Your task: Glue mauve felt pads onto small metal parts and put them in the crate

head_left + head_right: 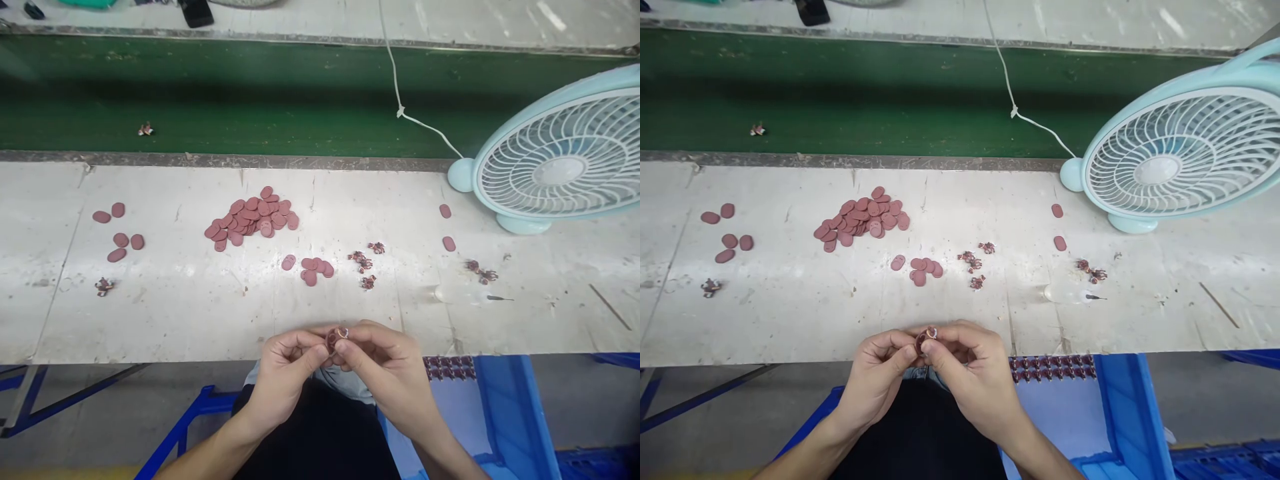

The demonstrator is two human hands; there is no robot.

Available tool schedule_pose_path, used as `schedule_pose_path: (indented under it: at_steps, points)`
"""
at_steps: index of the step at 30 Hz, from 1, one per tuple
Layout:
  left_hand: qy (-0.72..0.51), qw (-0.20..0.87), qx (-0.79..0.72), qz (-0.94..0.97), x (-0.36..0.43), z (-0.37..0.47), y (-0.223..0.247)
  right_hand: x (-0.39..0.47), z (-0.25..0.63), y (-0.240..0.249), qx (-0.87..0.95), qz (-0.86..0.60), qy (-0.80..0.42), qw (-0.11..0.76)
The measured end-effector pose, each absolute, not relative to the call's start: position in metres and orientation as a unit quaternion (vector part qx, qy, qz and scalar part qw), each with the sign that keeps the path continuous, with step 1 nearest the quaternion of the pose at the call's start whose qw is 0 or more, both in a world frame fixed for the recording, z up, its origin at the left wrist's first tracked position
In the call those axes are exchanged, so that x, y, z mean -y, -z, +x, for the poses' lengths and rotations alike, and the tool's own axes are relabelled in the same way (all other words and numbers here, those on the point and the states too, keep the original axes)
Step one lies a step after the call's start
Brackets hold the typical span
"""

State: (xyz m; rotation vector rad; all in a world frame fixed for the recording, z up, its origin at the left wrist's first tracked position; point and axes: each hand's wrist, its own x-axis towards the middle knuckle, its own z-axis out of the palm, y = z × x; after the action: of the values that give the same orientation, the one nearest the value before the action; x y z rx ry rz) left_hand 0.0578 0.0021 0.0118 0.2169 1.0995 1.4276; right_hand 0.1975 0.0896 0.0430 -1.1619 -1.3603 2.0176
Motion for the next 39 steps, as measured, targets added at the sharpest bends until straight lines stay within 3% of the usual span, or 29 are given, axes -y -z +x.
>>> schedule_pose_path:
  at_steps: [18, 20, 24, 28, 35, 39]
  points:
    - [-0.582, 0.575, -0.533, 0.214, -0.008, 0.06, -0.011, -0.079, 0.22, -0.022, 0.384, -0.433, -0.768, 0.276]
    - [-0.547, 0.505, -0.599, 0.294, -0.016, 0.038, -0.01, -0.076, 0.238, -0.013, 0.365, -0.445, -0.761, 0.299]
    - [-0.387, 0.242, -0.705, 0.543, -0.047, -0.028, -0.003, -0.067, 0.293, 0.007, 0.361, -0.519, -0.676, 0.38]
    - [-0.212, 0.148, -0.691, 0.675, -0.078, -0.066, 0.0, -0.049, 0.354, 0.033, 0.366, -0.608, -0.561, 0.427]
    - [-0.079, 0.152, -0.774, 0.61, -0.096, -0.046, -0.022, 0.01, 0.422, 0.112, 0.391, -0.754, -0.419, 0.321]
    - [-0.094, 0.212, -0.818, 0.527, -0.099, -0.033, -0.03, 0.042, 0.434, 0.158, 0.441, -0.774, -0.401, 0.214]
